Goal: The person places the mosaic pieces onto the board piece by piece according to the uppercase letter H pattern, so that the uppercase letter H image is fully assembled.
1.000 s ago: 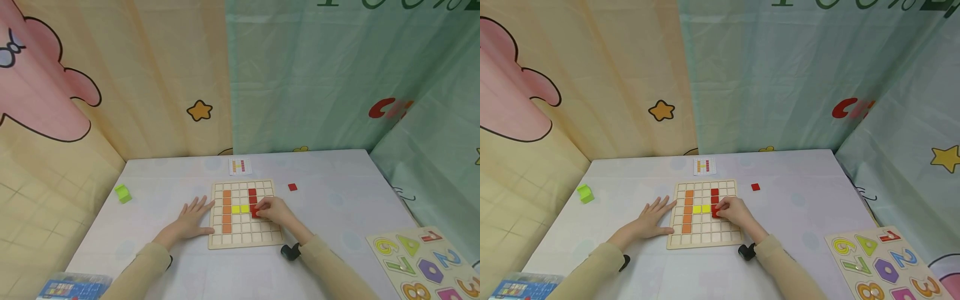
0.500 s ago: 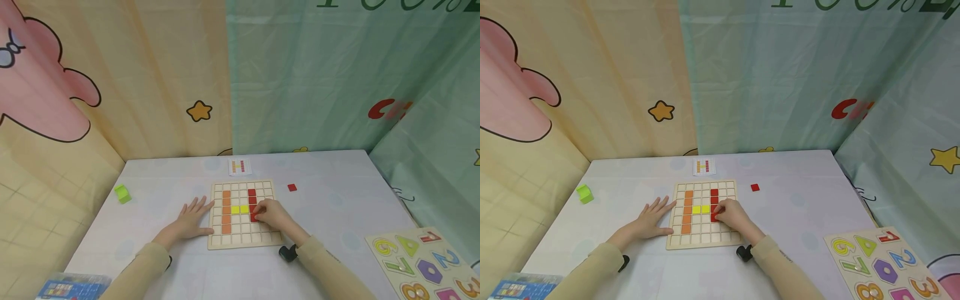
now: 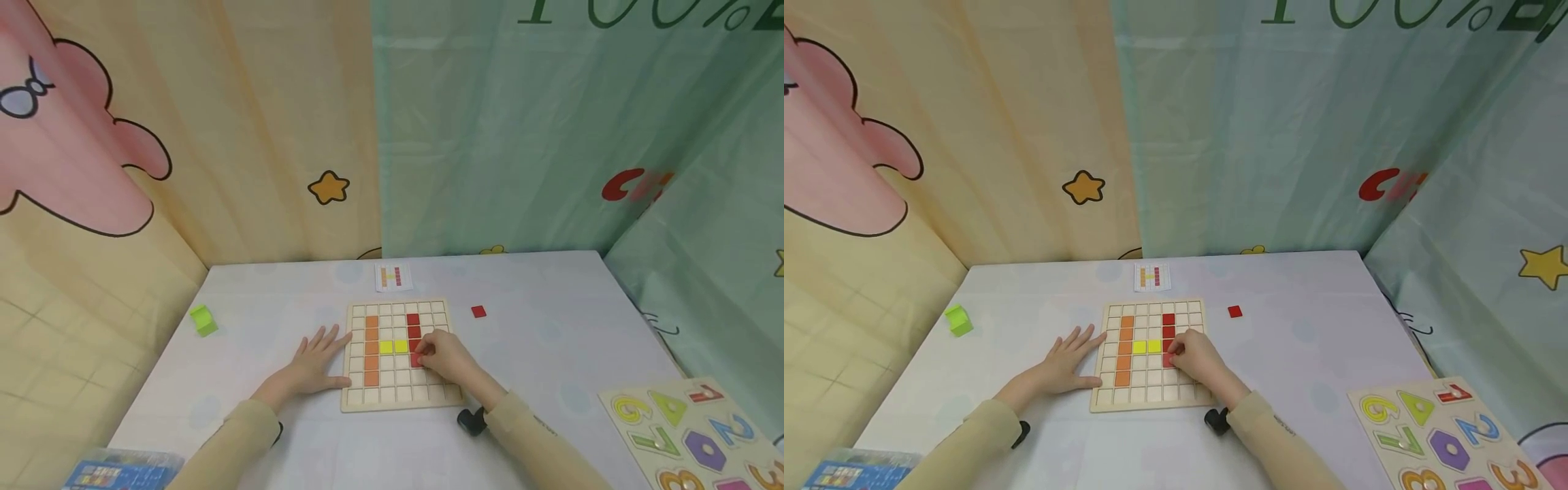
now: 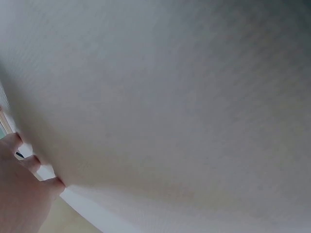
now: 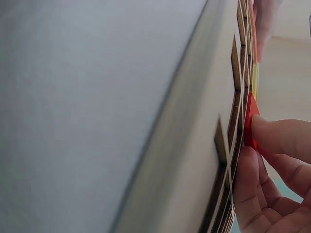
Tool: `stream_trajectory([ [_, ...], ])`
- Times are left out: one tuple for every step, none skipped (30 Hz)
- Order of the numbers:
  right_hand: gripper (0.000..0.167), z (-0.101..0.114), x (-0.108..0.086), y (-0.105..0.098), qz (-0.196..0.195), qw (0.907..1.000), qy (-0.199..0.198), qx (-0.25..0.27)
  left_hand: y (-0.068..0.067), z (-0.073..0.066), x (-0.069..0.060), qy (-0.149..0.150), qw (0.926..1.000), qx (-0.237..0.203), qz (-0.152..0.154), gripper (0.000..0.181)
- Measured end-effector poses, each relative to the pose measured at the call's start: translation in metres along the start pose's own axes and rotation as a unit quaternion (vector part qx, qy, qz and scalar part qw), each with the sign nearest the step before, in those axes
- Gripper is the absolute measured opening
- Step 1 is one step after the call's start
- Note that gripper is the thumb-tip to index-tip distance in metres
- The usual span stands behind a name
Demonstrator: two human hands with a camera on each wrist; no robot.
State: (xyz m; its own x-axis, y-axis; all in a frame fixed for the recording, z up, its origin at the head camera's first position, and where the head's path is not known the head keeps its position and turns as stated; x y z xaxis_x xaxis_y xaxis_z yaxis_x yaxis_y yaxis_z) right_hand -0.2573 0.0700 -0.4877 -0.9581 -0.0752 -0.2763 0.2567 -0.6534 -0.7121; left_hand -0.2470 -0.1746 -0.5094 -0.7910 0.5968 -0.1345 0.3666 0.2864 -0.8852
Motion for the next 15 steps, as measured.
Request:
stream_trajectory([
  [0.005, 0.0001, -0.0005, 0.0000, -0.001, 1.0000, -0.002, 0.000, 0.0005, 0.0003, 0.0002, -0.001, 1.0000, 0.001, 0.000, 0.095],
  [0.005, 0.0004, -0.0011, 0.0000, -0.001, 1.0000, -0.004, -0.001, 0.0007, 0.0003, 0.0003, -0.001, 1.0000, 0.001, 0.000, 0.095],
  [0.005, 0.0011, -0.0017, -0.0004, -0.003, 1.0000, -0.007, -0.002, 0.0012, 0.0005, 0.0003, -0.003, 1.0000, 0.001, 0.001, 0.095],
  [0.006, 0.0016, -0.0022, -0.0006, -0.005, 0.9999, -0.011, -0.004, 0.0018, 0.0007, 0.0003, -0.005, 1.0000, 0.001, 0.002, 0.095],
  [0.006, 0.0019, -0.0026, -0.0008, -0.007, 0.9999, -0.015, -0.005, 0.0023, 0.0007, 0.0002, -0.006, 1.0000, 0.001, 0.003, 0.095],
  [0.005, 0.0022, -0.0032, -0.0008, -0.008, 0.9998, -0.019, -0.007, 0.0024, 0.0004, 0.0001, -0.007, 1.0000, 0.002, 0.003, 0.095],
  [0.005, 0.0030, -0.0038, -0.0011, -0.010, 0.9996, -0.024, -0.007, 0.0028, 0.0005, -0.0001, -0.010, 0.9999, 0.002, 0.004, 0.096],
  [0.006, 0.0036, -0.0045, -0.0014, -0.012, 0.9995, -0.028, -0.008, 0.0025, 0.0001, -0.0003, -0.010, 0.9999, 0.002, 0.004, 0.096],
  [0.006, 0.0041, -0.0050, -0.0015, -0.014, 0.9993, -0.032, -0.011, 0.0025, 0.0002, -0.0006, -0.012, 0.9999, 0.003, 0.005, 0.096],
  [0.006, 0.0044, -0.0053, -0.0012, -0.016, 0.9992, -0.035, -0.014, 0.0023, 0.0001, -0.0009, -0.014, 0.9999, 0.005, 0.006, 0.096],
  [0.006, 0.0049, -0.0057, -0.0012, -0.019, 0.9989, -0.038, -0.018, 0.0018, -0.0002, -0.0011, -0.015, 0.9999, 0.005, 0.006, 0.096],
  [0.006, 0.0054, -0.0061, -0.0014, -0.022, 0.9987, -0.041, -0.022, 0.0013, -0.0004, -0.0011, -0.014, 0.9999, 0.006, 0.005, 0.096],
  [0.005, 0.0059, -0.0064, -0.0016, -0.024, 0.9985, -0.042, -0.025, 0.0010, -0.0007, -0.0013, -0.014, 0.9999, 0.006, 0.005, 0.096],
  [0.005, 0.0063, -0.0068, -0.0016, -0.027, 0.9983, -0.043, -0.030, 0.0005, -0.0011, -0.0013, -0.013, 0.9999, 0.005, 0.004, 0.096],
  [0.005, 0.0064, -0.0070, -0.0016, -0.029, 0.9981, -0.043, -0.034, 0.0002, -0.0014, -0.0012, -0.013, 0.9999, 0.004, 0.005, 0.096],
])
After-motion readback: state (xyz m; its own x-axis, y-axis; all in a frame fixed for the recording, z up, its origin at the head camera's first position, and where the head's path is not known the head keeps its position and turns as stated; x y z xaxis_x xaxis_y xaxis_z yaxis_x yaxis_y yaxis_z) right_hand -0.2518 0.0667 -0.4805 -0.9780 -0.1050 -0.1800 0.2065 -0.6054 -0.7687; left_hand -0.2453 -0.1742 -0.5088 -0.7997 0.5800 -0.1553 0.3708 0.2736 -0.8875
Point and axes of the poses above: each hand's wrist, its own x-axis towards the middle knuckle, its own y-axis out of the palm, z = x × y, the point moved 8 cm from there along x, towards the middle knuckle, and after that the axes turned 14 degrees about y, right-handed, at the moved point
